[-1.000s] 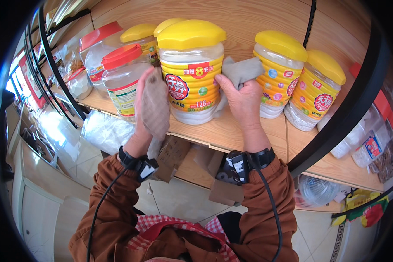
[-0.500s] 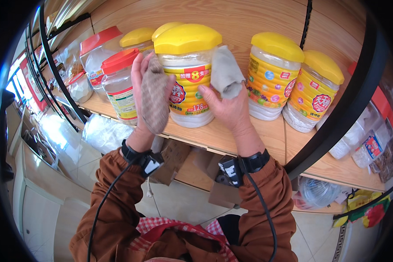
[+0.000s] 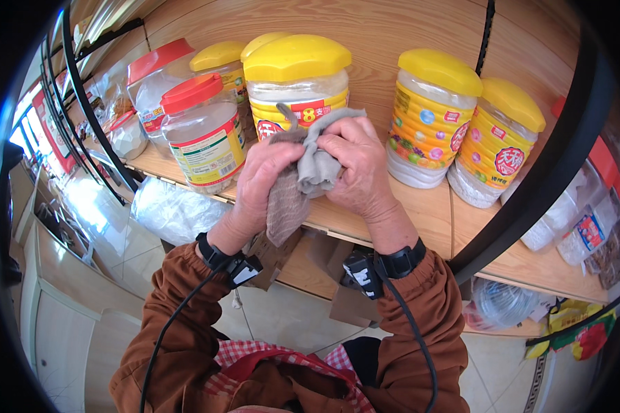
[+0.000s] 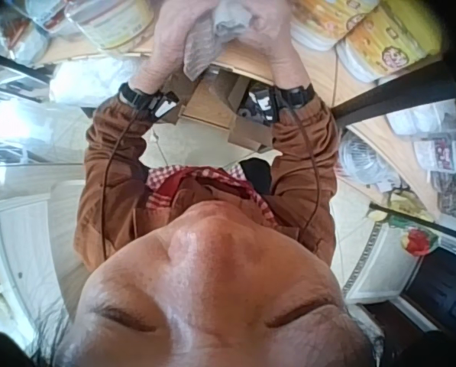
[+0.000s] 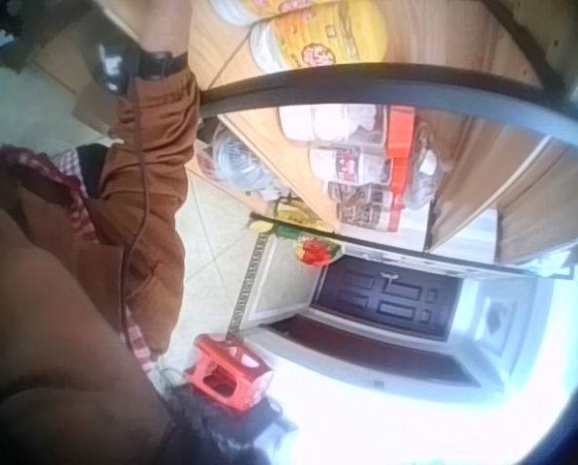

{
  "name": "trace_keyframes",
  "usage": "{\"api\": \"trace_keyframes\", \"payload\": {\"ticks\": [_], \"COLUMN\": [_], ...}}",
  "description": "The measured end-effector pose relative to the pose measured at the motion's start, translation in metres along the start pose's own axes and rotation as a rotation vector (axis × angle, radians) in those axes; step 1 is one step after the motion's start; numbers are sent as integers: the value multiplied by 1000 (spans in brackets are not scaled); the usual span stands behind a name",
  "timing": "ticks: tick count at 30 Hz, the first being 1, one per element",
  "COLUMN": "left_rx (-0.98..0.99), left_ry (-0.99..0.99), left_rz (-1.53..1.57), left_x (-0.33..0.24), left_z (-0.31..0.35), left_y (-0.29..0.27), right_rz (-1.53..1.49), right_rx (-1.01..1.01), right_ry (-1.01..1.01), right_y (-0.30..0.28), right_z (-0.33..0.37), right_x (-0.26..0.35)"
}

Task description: The person wipes the exterior of several plastic containers on a shelf using a cloth. They handle each container one at a time, rotating them to clean the sides and lids, then place them back on the shelf. The person also wipes the shelf surface between containers.

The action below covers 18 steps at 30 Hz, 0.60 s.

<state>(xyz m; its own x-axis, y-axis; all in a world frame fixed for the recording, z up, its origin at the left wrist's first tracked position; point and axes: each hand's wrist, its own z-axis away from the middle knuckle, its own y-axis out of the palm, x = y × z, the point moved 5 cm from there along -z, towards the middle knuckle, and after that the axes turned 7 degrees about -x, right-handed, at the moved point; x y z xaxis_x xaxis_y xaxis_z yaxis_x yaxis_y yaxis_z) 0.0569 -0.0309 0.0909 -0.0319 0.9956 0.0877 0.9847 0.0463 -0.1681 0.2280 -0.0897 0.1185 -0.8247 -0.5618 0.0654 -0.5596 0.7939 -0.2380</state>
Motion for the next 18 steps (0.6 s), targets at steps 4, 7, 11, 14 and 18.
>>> {"api": "trace_keyframes", "payload": {"ticks": [4, 7, 11, 14, 18], "left_rx": [167, 296, 174, 40, 89], "left_ry": [-73, -133, -364, -370, -709], "left_rz": [21, 26, 0, -123, 133], "left_x": [-3, 1, 21, 34, 57], "left_z": [23, 35, 46, 53, 69], "left_y": [-9, -16, -30, -30, -3], "right_rz": [-134, -405, -296, -208, -298], "right_rx": [108, 313, 98, 147, 142], "right_ry": [167, 902, 1007, 930, 883], "right_y": [4, 11, 2, 4, 9], "right_z": [12, 37, 40, 40, 42], "right_x": [-18, -56, -75, -73, -72]}}
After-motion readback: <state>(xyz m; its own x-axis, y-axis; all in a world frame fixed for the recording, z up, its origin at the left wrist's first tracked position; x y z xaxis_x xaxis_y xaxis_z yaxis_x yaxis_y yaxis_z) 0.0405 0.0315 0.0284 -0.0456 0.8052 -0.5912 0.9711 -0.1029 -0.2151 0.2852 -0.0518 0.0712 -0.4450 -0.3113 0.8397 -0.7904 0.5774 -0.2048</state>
